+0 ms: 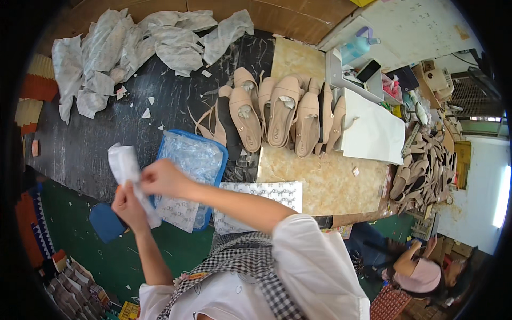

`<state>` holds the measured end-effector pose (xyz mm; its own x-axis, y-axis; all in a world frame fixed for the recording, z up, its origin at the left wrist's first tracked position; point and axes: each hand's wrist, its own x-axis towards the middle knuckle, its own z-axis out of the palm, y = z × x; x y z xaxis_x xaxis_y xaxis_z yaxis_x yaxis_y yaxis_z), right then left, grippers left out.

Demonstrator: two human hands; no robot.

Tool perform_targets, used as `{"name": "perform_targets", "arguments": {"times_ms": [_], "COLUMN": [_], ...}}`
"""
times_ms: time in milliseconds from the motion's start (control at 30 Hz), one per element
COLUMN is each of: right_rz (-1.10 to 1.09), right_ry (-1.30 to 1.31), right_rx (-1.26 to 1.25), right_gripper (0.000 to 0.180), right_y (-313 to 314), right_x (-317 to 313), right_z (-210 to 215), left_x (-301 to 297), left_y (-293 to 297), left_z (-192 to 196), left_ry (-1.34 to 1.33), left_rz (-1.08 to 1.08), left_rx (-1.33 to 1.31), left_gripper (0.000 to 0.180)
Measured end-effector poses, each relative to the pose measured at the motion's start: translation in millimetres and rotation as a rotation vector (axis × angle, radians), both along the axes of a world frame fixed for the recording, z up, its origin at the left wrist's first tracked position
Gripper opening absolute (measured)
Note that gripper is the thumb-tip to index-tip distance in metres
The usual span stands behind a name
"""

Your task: The recorder is wrapping shoes in paper and placing them into boxes.

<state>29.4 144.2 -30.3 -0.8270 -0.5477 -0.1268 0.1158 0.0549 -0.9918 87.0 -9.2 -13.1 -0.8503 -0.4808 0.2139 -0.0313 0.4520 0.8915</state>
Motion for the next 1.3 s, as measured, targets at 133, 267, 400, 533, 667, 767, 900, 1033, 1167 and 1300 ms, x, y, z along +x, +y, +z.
{"name": "perform_targets", "arguments": {"times_ms": [133, 267, 400, 533, 667, 767, 900, 1033, 1167, 1300], "right_rz": [-0.540, -0.705, -0.671, -0.841, -0.653, -0.532, -0.340, -0.318, -0.036, 0.195], "right_ry": [0.254, 0.648, 0.692, 0.537, 0.502, 0.819, 0.811, 0.302, 0.197, 0.033], "right_rx": [0.765, 1.416, 1.402, 1.313, 1.464, 1.508, 1.552, 1.036, 0.944, 0.588], "right_gripper": [0.036, 0.038, 0.043, 0.036, 0.032, 0.034, 0.024, 0.023, 0.025, 0.032], "right_y": [189.8, 296.6, 314.3, 307.9, 294.4, 288.3, 302.1, 260.0, 216.0, 174.6], "right_x": [9.6, 15.4, 22.3, 21.4, 16.9, 28.9, 20.8, 35.2, 76.4, 71.6], "right_z": [3.7, -70.3, -79.6, -86.9, -86.7, -82.5, -75.4, 40.9, 100.3, 74.8], "left_x": [4.6, -0.4, 1.9, 5.8, 8.4, 8.9, 8.4, 3.2, -0.3, 32.4], "left_y": [-10.0, 31.7, 53.0, 58.5, 64.9, 65.0, 66.7, 57.2, 54.9, 67.1], "left_z": [-13.5, -4.0, -8.7, -9.0, -6.8, -10.2, -14.7, -24.0, -28.8, 1.9], "left_ry": [-0.069, -0.141, -0.160, -0.162, -0.192, -0.183, -0.152, -0.136, -0.127, -0.098], "left_rz": [-0.138, -0.313, -0.373, -0.389, -0.404, -0.409, -0.428, -0.403, -0.397, -0.581], "left_rx": [0.024, -0.149, -0.225, -0.254, -0.256, -0.288, -0.370, -0.523, -0.655, -0.869], "left_gripper": [0.034, 0.035, 0.036, 0.036, 0.039, 0.039, 0.033, 0.028, 0.024, 0.010]}}
